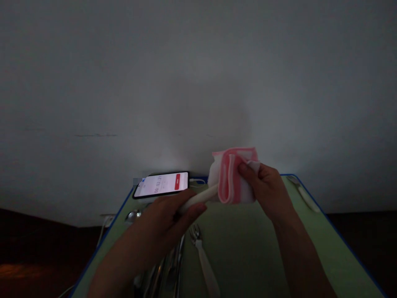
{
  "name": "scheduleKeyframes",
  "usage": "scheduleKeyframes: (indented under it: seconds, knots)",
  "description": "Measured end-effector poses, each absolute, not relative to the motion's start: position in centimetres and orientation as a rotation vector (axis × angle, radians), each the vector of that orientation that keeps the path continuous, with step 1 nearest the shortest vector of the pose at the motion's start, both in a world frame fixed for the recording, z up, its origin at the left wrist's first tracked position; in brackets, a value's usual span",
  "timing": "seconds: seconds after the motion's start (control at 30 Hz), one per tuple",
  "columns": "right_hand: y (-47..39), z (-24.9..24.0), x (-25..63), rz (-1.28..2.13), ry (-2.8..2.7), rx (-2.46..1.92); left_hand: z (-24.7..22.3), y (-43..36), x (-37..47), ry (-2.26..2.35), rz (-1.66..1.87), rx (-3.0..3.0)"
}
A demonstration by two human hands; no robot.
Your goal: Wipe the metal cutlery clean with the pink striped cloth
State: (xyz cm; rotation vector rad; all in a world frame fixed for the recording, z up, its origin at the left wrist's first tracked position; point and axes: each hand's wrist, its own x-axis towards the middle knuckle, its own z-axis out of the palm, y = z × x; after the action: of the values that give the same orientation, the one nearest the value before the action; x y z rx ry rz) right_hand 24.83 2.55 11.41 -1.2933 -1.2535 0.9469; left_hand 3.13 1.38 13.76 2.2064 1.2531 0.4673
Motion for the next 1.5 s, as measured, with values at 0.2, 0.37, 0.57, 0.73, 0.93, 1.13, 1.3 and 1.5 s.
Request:
scheduleKeyframes:
  seconds: [0.2,0.37,0.57,0.73,0.93,1.13,1.3,1.5]
  knots:
    - [2.65,11.19,24.85,1.025,-1.162,-1.254,13.78,1.26,3.51,1.269,0.506,2.204]
    - [2.65,11.19,24.94,1.025,-1.168,-1.262,13.8,1.27,3.49,1.263,0.478,2.208]
    - [2.71,11.16,25.0,1.027,-1.197,-1.27,13.64,1.31,3.4,1.237,0.456,2.216]
    - [2.71,11.35,24.98,1.013,-1.228,-1.284,13.47,1.37,3.31,1.228,0.442,2.209]
    - [2.71,11.21,24.96,1.012,-1.239,-1.271,13.54,1.39,3.32,1.234,0.426,2.208]
    - [2.75,11.33,24.69,0.998,-1.211,-1.269,13.58,1.41,3.46,1.265,0.447,2.238]
    - [2.71,11.41,24.58,1.027,-1.193,-1.27,13.54,1.39,3.44,1.263,0.394,2.25]
    - [2.87,11.05,24.51,1.048,-1.135,-1.2,13.32,1.45,3.47,1.266,0.338,2.248]
